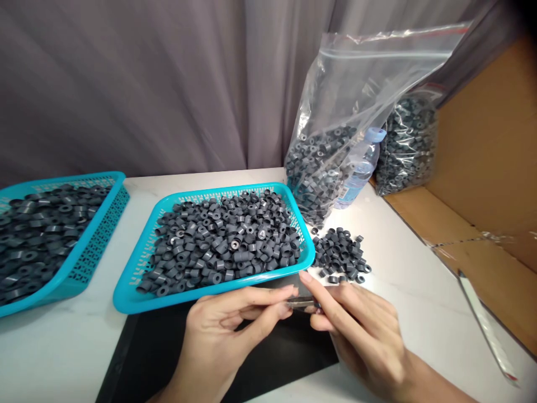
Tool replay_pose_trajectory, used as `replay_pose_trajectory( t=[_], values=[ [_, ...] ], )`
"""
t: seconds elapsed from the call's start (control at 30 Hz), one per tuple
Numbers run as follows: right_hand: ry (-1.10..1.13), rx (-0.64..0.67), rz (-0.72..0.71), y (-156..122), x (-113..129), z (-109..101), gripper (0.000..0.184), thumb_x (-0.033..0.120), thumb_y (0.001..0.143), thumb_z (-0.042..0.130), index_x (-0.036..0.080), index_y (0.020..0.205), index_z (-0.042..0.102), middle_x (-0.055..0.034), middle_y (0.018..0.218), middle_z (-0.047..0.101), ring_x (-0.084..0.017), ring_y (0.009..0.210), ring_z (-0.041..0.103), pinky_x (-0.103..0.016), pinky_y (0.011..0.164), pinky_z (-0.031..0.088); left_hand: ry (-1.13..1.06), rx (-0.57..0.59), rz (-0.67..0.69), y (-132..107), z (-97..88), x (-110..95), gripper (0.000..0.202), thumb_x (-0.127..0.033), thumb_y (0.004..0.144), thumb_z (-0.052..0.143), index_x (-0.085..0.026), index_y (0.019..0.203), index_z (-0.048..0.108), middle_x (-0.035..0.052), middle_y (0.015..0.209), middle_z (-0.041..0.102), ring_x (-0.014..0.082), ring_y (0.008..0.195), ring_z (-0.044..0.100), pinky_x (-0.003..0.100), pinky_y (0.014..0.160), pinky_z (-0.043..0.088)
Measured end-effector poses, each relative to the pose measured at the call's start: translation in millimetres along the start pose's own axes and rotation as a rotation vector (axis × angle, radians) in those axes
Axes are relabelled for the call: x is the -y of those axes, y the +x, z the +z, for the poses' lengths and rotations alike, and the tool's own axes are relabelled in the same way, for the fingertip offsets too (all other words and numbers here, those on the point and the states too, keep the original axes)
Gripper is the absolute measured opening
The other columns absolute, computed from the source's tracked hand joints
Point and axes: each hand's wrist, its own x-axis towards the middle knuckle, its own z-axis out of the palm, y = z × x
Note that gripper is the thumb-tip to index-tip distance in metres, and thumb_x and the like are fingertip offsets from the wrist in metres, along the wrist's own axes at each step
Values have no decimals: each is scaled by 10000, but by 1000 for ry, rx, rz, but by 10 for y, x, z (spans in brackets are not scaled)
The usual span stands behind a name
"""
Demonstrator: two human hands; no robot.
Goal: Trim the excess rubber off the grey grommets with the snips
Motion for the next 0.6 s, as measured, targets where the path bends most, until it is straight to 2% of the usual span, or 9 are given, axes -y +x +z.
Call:
replay_pose_trajectory(
  t=[0.33,0.6],
  values=[
    [-1,14,-6,1,-1,-10,446,154,1040,524,61,1475,499,-59,781,646,-119,648,553,-260,582,447,12,-11,10,5,-7,19,351,-15,789,738,-333,894,843,-79,905,826,161,800,803,142,807,621],
    [-8,19,-13,-3,-10,-5,411,143,1029,544,19,1421,538,-72,776,646,-131,655,548,-274,587,434,-3,4,23,-2,-9,37,367,-14,781,738,-347,896,842,-82,920,825,157,762,804,144,768,629]
  ],
)
